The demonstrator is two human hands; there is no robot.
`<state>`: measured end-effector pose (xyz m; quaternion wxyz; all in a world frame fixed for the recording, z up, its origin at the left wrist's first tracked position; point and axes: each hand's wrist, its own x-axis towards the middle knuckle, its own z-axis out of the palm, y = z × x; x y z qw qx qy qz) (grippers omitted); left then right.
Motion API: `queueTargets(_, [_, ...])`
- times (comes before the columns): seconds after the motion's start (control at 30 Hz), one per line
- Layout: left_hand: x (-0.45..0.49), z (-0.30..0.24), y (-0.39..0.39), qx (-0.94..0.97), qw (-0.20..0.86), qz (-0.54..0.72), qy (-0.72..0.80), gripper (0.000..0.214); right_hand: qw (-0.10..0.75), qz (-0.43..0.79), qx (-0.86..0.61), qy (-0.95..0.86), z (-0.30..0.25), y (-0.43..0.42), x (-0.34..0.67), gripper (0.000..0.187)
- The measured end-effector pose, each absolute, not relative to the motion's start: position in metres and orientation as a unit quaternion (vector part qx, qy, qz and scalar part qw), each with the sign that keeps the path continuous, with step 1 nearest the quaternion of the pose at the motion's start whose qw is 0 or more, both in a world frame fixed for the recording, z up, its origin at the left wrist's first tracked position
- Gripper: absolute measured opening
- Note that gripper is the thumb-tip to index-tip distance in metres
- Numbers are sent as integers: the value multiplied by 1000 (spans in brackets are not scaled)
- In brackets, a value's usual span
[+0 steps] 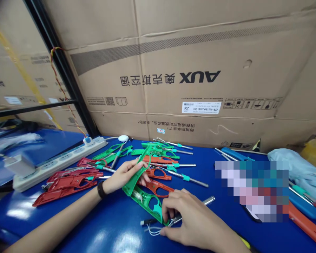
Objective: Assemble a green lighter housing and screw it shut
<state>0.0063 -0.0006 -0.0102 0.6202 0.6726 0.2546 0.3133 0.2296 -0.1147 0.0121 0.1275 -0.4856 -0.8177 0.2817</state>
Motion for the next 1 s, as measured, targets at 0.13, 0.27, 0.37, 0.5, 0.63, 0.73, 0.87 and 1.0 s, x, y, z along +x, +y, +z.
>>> queueTargets(0.13, [-5,-2,7,688,589,292,307,49,110,262,-496,-821,13,-115,231,19])
queueTargets(0.27, [-18,15,-1,747,532,168,361,44,87,230,-528,-813,8,-113,234,43])
queueTargets(0.37, [-34,23,-20,801,432,152,386,44,90,209,-536,-813,6,-112,234,44])
queueTargets(0.5, [-77,18,-49,840,297,120,437,49,114,200,-543,-807,7,-113,234,34])
queueTargets(0.63, [-123,7,-64,863,183,24,470,45,137,185,-529,-817,6,-111,234,21])
queueTargets(0.73, [-130,3,-64,888,66,29,454,39,156,158,-513,-829,3,-109,233,6])
queueTargets(0.87, [-99,5,-60,898,-76,155,405,26,188,126,-512,-829,3,-106,234,13])
queueTargets(1.0, [-52,9,-67,913,-51,198,353,16,219,87,-532,-813,7,-103,239,14])
